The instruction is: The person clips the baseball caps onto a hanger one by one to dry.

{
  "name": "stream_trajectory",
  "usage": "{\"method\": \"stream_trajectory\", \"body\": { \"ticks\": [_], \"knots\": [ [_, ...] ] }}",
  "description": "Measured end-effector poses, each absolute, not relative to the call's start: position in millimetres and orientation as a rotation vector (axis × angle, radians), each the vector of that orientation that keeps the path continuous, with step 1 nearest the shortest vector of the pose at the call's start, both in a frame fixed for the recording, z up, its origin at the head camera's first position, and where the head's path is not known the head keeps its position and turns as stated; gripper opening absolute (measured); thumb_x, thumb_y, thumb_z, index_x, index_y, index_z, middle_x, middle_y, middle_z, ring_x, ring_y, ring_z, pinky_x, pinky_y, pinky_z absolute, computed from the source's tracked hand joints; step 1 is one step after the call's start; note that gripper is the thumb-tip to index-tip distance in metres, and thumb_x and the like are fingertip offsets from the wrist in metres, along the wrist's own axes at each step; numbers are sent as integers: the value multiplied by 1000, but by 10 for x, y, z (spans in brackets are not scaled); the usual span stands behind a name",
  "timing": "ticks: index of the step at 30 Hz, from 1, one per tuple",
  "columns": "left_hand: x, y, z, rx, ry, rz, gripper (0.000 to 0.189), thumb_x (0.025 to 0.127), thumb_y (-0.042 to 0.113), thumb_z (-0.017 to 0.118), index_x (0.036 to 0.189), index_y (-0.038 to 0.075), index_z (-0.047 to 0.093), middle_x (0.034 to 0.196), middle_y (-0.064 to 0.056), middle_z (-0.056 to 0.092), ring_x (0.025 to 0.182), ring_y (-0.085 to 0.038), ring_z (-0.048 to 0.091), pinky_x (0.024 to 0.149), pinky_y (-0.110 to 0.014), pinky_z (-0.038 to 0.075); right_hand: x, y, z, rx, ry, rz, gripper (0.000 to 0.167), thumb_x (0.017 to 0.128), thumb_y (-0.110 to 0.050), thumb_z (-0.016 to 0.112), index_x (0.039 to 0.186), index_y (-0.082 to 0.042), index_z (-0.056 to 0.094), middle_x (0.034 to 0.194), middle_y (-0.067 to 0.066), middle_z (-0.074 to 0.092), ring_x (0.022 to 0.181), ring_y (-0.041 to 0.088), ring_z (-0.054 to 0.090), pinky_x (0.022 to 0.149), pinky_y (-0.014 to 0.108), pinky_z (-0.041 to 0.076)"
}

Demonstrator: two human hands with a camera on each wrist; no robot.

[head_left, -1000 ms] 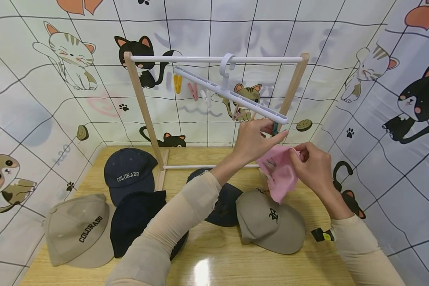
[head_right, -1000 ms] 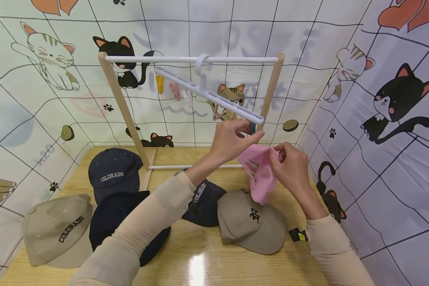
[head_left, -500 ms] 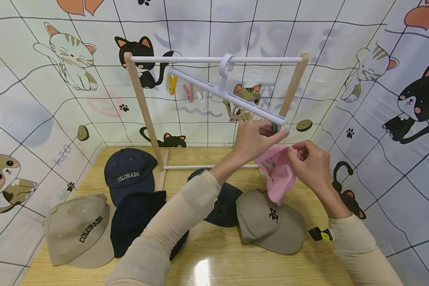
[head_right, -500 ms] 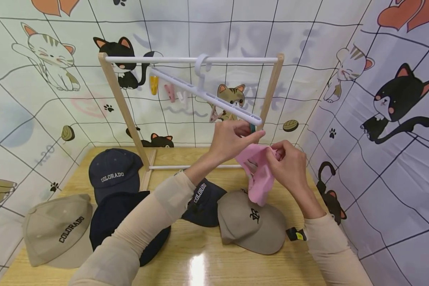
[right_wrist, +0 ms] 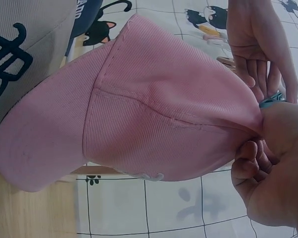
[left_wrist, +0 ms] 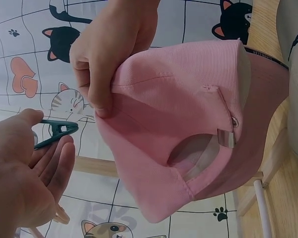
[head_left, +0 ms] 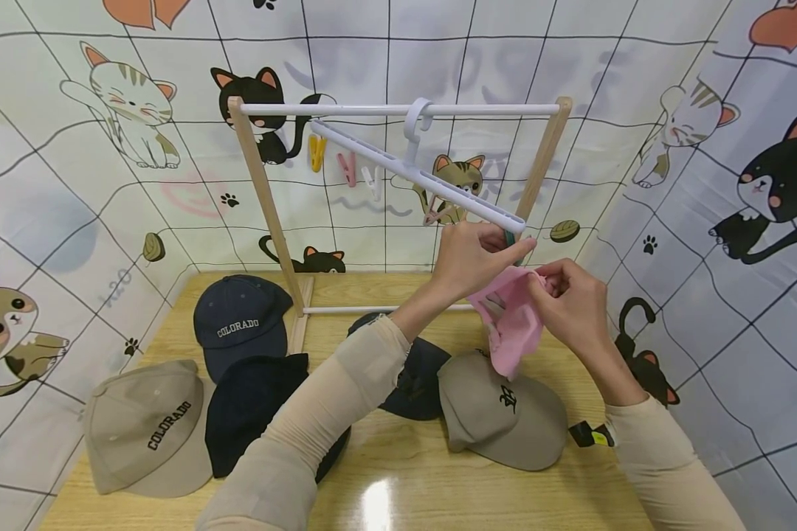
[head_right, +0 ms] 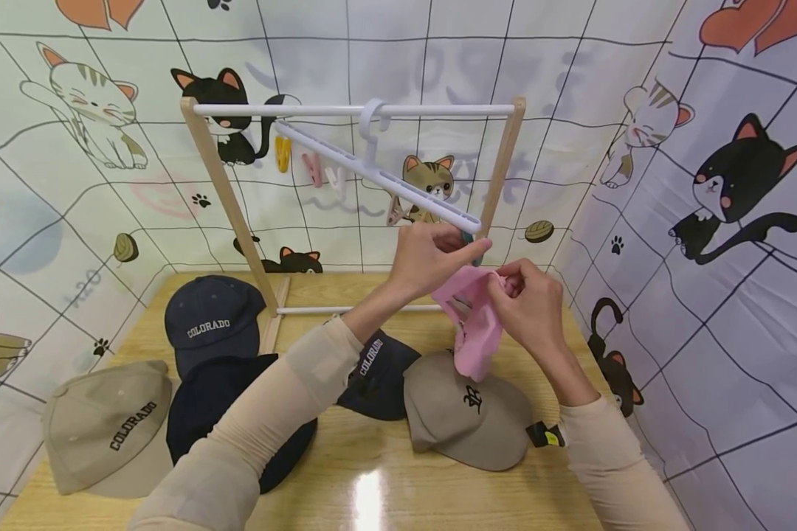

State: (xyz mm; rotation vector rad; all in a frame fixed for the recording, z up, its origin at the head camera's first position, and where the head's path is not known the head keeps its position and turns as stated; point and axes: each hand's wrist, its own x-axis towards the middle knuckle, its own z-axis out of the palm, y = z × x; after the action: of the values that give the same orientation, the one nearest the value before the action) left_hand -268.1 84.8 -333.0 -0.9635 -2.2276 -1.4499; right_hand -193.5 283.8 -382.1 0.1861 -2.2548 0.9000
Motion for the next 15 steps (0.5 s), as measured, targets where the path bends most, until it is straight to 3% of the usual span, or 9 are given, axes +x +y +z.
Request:
{"method": "stream_trajectory", "body": {
  "ticks": [7, 15],
  "knots": [
    [-2675, 865, -3322, -947, -2245, -1439, 35, 101, 39, 85, 77, 14, 86, 78, 2, 85, 72, -1, 77, 70, -16, 47, -1947, 2817, -3813, 216, -2226, 938, 10, 98, -4, 81, 104, 4, 79, 76, 16, 70, 65, -5, 51, 62, 6, 39],
    [-2679, 889, -3324, -947, -2198, -1420, 38, 101, 38, 85, 72, 13, 85, 73, 1, 84, 64, -1, 74, 57, -15, 38, -1944, 2787, -3795, 197, -2210, 994, 9, 99, -7, 81, 103, 1, 80, 76, 12, 68, 64, -3, 52, 61, 8, 39]
  ]
}}
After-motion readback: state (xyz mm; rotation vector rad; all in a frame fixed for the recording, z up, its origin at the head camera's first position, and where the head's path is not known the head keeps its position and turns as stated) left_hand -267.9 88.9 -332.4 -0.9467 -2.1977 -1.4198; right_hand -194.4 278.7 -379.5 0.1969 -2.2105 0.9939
